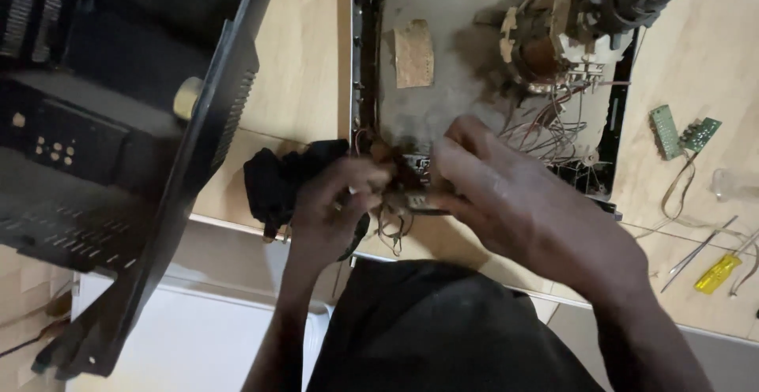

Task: The person uses a screwdriver to work on the internal components of a disassembled CRT television. They manipulate wires and parts within the chassis while the camera shakes significantly.

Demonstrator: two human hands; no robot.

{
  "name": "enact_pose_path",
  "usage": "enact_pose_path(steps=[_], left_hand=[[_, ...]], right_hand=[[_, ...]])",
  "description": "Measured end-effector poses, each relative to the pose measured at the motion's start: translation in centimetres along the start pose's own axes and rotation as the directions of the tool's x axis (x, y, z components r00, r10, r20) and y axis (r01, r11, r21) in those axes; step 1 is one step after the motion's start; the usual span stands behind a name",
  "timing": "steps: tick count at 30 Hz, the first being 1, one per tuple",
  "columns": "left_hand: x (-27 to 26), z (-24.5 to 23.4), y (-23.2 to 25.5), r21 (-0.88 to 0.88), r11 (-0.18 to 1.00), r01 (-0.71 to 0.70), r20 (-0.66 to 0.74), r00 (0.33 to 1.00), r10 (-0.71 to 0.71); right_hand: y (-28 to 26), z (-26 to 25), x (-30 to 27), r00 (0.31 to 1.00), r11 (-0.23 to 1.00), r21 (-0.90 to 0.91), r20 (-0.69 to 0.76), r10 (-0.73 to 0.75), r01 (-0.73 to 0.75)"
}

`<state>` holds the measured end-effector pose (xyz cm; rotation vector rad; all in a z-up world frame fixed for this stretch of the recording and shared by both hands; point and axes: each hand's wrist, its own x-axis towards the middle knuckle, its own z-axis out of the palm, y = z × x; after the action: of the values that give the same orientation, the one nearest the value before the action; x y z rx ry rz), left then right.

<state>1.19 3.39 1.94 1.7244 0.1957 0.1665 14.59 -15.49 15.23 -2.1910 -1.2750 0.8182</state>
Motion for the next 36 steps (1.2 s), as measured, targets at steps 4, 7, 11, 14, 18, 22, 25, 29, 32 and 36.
enact_pose_path(steps=[4, 7, 11, 14, 18, 22, 25, 29, 32, 36], left_hand=[[3.2, 1.2, 0.7, -0.036, 0.999, 0.024, 0.281, 0.960, -0.013], [3.3, 2.3, -1.2, -0.309, 0.949, -0.058, 0.362, 0.916, 0.174], [2.3, 2.7, -0.6, -0.218, 0.975, 0.045, 0.351, 0.936, 0.036], [2.5, 3.1, 1.1, -0.152, 0.986, 0.068, 0.306, 0.952, -0.018], [2.0, 3.3, 3.1, -0.287, 0.957, 0.040, 0.196, 0.980, 0.018], [2.1, 3.1, 3.7, -0.042, 0.999, -0.027, 0.114, 0.993, 0.032], [2.2, 3.6, 3.8, 0.002, 0.980, -0.200, 0.088, 0.976, 0.199], [1.9, 3.0, 4.1, 0.027, 0.983, -0.180, 0.082, 0.981, 0.177], [2.3, 1.9, 3.9, -0.016, 0.992, -0.123, 0.225, 0.967, 0.123], [2.7, 1.8, 3.1, 0.013, 0.973, -0.230, 0.240, 0.945, 0.220]], right_hand=[[-0.7, 0.0, 0.1, 0.986, 0.986, -0.049, 0.042, -0.159, 0.161], [-0.5, -0.2, 0.5, 0.976, 0.986, 0.097, 0.156, -0.149, 0.135], [0.5, 1.0, 0.8, 0.990, 0.987, -0.079, 0.053, -0.133, 0.137], [-0.2, 1.1, 0.6, 0.996, 0.989, -0.124, -0.033, -0.081, 0.076], [-2.4, -0.9, -1.4, 0.983, 0.995, -0.086, -0.177, 0.037, -0.053], [-2.5, 0.7, -1.9, 0.948, 0.985, -0.107, -0.303, 0.094, -0.132], [-2.6, 1.7, -1.8, 0.915, 0.983, -0.117, -0.394, 0.088, -0.144], [-1.7, 1.8, -1.9, 0.889, 0.998, -0.064, -0.455, -0.054, 0.029], [-1.2, 1.2, -1.9, 0.910, 0.993, 0.006, -0.399, -0.109, 0.122], [-1.3, 0.7, -2.2, 0.961, 0.996, 0.076, -0.276, -0.016, 0.038]])
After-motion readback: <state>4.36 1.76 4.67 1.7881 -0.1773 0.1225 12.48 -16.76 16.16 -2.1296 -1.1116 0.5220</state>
